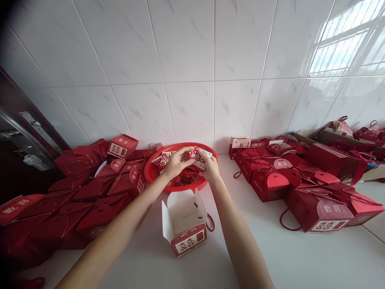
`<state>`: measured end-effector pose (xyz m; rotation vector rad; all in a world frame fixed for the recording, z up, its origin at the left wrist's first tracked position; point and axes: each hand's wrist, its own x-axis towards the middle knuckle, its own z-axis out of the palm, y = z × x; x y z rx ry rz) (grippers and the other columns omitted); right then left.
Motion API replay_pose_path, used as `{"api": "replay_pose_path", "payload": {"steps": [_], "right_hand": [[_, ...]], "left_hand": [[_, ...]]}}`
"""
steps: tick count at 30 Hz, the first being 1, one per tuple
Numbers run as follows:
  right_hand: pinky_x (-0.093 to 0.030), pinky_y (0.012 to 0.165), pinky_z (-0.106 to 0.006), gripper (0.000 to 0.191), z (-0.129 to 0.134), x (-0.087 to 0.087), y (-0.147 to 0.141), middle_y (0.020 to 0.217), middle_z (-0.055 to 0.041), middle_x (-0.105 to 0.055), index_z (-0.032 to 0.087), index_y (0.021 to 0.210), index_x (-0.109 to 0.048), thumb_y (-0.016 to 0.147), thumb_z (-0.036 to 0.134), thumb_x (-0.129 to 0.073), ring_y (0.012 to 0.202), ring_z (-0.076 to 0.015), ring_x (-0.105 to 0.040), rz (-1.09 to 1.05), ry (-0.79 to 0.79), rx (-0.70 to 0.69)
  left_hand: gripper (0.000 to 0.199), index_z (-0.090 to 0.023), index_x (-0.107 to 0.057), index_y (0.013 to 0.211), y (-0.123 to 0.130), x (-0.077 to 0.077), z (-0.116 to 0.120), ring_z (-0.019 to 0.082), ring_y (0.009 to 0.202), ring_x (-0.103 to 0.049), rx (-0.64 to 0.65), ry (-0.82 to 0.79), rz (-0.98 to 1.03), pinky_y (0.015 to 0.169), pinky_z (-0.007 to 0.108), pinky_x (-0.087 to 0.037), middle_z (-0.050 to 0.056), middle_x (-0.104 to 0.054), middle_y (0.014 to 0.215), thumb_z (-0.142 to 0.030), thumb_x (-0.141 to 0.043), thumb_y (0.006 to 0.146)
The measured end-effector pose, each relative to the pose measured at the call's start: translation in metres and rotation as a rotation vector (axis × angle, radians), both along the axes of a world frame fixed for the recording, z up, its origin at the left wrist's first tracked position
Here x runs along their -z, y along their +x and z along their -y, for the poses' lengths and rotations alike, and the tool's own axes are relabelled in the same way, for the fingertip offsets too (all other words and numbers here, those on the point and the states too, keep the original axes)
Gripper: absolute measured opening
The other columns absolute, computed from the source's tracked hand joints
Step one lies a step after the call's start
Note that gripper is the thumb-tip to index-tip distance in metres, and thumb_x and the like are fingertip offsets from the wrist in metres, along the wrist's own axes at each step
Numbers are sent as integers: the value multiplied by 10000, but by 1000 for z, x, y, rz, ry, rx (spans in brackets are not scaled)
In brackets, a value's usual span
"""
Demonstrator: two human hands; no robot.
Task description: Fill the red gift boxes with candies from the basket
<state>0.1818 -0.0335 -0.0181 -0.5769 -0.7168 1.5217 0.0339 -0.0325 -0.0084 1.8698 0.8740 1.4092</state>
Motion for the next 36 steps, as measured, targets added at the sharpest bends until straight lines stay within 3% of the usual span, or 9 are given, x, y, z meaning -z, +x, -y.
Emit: {"api": "replay_pose_path", "payload": {"steps": [8,19,27,36], "right_hand": [[-570,622,-286,127,2,-5,-2,728,-8,-754,200,722,-741,703,300,-816,661,-174,-692,-52,-66,15],[-566,613,-279,236,-5,3,0,659,34,-727,205,673,-672,553,189,-875,637,-164,-679,-135,-17,134],[-587,622,-275,188,-11,9,1,695,28,-735,209,724,-661,644,192,-829,655,-163,-700,-197,-25,66],[-591,713,-318,201,0,-1,1,816,-34,-783,167,811,-730,669,240,-852,734,-201,-729,-119,85,-8]], "left_hand": [[477,-202,-717,1169,0,-1,-1,245,998,-697,18,-35,31,917,414,-585,94,-732,1178,-306,-817,714],[495,-189,-720,1173,-4,-1,1,229,971,-697,0,-21,-49,870,375,-592,103,-715,1239,-327,-812,706],[556,-186,-707,1215,-1,0,0,241,1006,-697,36,-49,5,832,363,-607,124,-681,1316,-363,-826,701],[544,-174,-688,1178,-2,-1,0,228,983,-693,-63,-25,60,833,359,-606,117,-693,1282,-364,-835,690]]}}
